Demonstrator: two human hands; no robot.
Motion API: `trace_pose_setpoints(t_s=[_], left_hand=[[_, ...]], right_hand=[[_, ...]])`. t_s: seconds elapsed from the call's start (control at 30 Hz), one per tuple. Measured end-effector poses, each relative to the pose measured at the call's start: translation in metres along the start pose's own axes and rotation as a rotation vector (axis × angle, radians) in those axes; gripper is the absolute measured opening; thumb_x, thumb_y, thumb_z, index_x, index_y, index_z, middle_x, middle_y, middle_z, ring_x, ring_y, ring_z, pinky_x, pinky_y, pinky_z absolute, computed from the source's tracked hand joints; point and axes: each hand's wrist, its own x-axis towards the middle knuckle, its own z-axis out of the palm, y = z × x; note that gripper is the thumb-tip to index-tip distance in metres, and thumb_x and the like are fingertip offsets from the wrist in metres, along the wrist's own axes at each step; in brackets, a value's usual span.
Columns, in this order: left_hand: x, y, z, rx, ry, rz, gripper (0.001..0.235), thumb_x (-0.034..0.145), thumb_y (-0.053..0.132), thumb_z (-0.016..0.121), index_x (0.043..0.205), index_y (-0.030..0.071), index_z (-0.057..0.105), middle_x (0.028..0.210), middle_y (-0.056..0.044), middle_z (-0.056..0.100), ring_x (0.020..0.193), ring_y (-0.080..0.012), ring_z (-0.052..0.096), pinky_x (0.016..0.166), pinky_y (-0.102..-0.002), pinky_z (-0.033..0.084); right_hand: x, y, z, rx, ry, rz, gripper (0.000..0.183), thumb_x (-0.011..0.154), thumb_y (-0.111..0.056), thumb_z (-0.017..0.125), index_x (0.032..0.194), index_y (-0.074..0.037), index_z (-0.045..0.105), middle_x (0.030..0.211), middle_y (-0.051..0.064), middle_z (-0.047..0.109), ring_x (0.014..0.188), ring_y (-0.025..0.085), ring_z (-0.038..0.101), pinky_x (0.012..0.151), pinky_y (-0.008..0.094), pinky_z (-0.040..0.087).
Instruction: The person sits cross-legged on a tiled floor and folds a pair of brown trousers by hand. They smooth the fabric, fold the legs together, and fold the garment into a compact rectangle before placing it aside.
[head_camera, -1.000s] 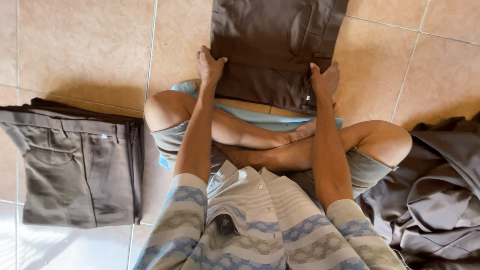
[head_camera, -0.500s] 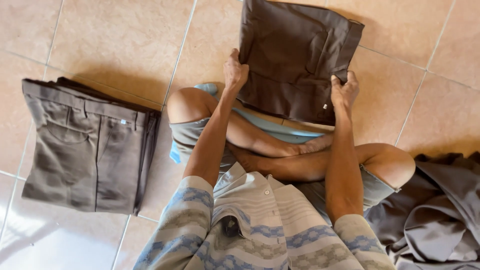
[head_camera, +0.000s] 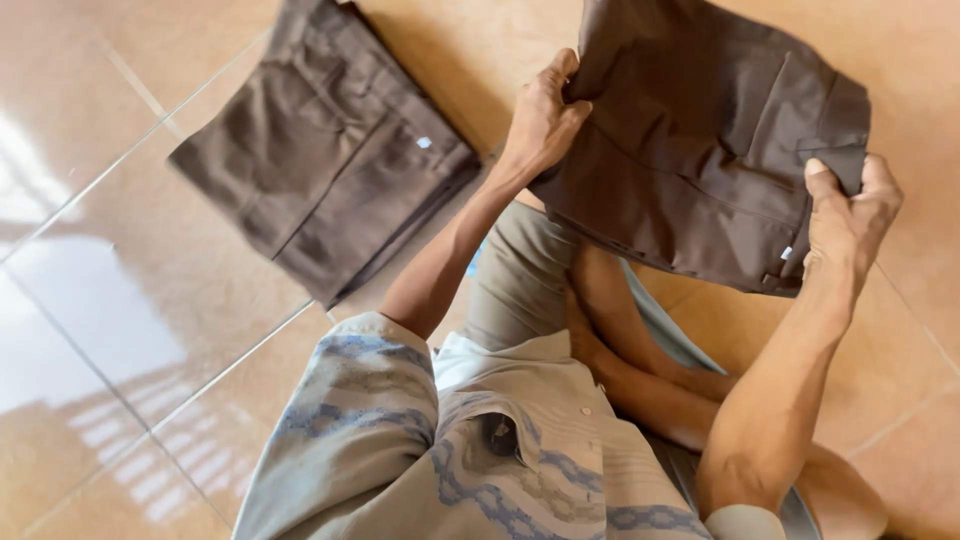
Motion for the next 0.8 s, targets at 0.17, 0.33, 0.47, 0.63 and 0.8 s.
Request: trace_pose_setpoints(t_s=[0.17, 0.33, 0.47, 0.63, 0.8], left_hand=[[-0.033, 0.003, -0.128, 0.022, 0.277, 0.146, 0.028, 0.074, 0.005, 0.071, 0.091, 0.016, 0.052, 0.081, 0.002, 0.056, 0.076, -0.0137, 0.052, 0.07, -0.03, 0.045], [-0.093, 0.018, -0.242, 0.024, 0.481, 0.159, 0.031, 0.082, 0.001, 0.076, 0.094, 0.014, 0.05, 0.088, 0.002, 0.052, 0.083, -0.0109, 0.049, 0.072, -0.027, 0.044], [-0.152, 0.022, -0.291, -0.02, 0.735, 0.035, 0.029, 0.085, 0.005, 0.073, 0.111, 0.01, 0.061, 0.101, -0.008, 0.07, 0.093, -0.0163, 0.064, 0.08, -0.029, 0.055], [-0.212, -0.081, -0.302, -0.018, 1.044, -0.097, 0.039, 0.089, 0.013, 0.076, 0.086, 0.016, 0.038, 0.077, 0.001, 0.046, 0.075, -0.0088, 0.04, 0.062, -0.027, 0.037], [-0.263, -0.26, -0.276, -0.071, 1.117, -0.506, 0.029, 0.085, 0.019, 0.088, 0.1, 0.012, 0.064, 0.084, -0.009, 0.074, 0.077, -0.017, 0.068, 0.072, -0.034, 0.056]], right_hand=[[0.026, -0.09, 0.096, 0.054, -0.158, -0.238, 0.017, 0.106, -0.015, 0.076, 0.105, -0.003, 0.064, 0.093, 0.001, 0.055, 0.085, 0.014, 0.049, 0.072, 0.034, 0.046], [0.015, -0.205, 0.196, 0.13, -0.317, -0.446, 0.02, 0.105, -0.018, 0.074, 0.102, -0.004, 0.061, 0.092, 0.004, 0.057, 0.084, 0.016, 0.05, 0.072, 0.035, 0.045], [-0.008, -0.28, 0.257, 0.294, -0.473, -0.594, 0.016, 0.106, -0.014, 0.07, 0.106, -0.002, 0.061, 0.093, 0.006, 0.059, 0.084, 0.018, 0.05, 0.074, 0.034, 0.046], [-0.032, -0.293, 0.339, 0.419, -0.646, -0.645, 0.013, 0.103, -0.015, 0.066, 0.111, -0.005, 0.063, 0.101, 0.005, 0.065, 0.09, 0.017, 0.057, 0.081, 0.031, 0.05], [-0.061, -0.17, 0.435, -0.11, -0.867, -0.278, 0.065, 0.1, -0.032, 0.069, 0.149, 0.005, 0.047, 0.14, 0.035, 0.057, 0.131, 0.049, 0.055, 0.109, 0.06, 0.043]])
